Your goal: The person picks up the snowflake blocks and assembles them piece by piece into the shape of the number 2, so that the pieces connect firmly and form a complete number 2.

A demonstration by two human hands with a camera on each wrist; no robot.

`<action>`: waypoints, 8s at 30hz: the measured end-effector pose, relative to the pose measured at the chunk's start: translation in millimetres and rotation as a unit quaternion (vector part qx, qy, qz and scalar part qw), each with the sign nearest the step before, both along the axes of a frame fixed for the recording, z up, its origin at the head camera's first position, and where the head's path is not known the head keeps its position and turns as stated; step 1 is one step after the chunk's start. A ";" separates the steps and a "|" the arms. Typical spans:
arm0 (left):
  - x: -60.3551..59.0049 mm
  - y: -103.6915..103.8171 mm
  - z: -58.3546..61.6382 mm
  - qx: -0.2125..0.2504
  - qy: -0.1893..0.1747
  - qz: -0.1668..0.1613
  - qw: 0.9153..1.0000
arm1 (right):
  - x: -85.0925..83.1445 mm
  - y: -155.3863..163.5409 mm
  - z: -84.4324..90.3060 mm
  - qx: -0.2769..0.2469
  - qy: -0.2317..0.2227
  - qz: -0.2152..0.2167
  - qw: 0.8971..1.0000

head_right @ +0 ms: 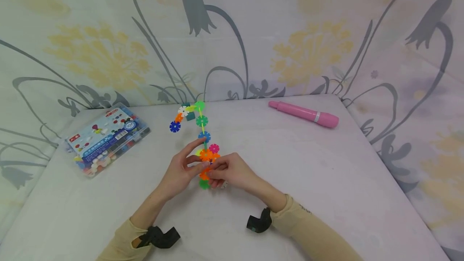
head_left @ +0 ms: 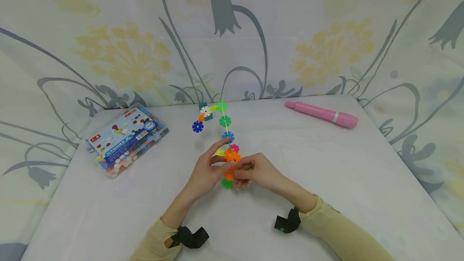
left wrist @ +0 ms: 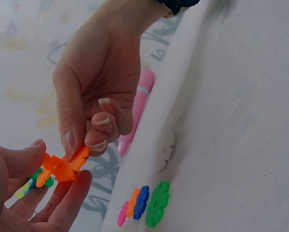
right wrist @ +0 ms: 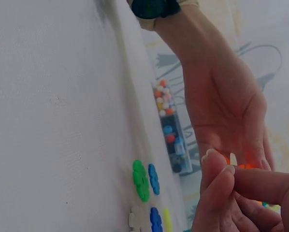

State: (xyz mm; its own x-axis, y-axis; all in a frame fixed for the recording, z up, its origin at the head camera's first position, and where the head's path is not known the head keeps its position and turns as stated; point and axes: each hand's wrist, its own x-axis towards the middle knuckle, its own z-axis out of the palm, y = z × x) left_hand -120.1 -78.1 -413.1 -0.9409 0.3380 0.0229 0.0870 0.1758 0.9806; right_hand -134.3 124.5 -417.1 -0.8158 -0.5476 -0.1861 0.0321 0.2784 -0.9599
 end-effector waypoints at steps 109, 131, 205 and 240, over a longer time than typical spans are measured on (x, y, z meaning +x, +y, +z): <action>-2.5 -13.1 7.5 -0.083 0.013 -0.096 0.992 | -4.9 8.9 -2.2 0.007 0.241 0.035 0.970; -5.3 -19.8 7.9 -0.081 -0.004 -0.062 0.995 | -47.0 -4.9 -9.9 0.263 0.228 -0.022 0.937; -2.3 -2.3 0.5 -0.030 -0.043 -0.071 0.996 | -8.6 20.6 6.8 0.014 0.130 0.003 0.991; -0.3 4.0 -1.8 -0.032 -0.060 -0.053 0.996 | -5.0 14.6 2.1 0.015 0.113 -0.029 0.993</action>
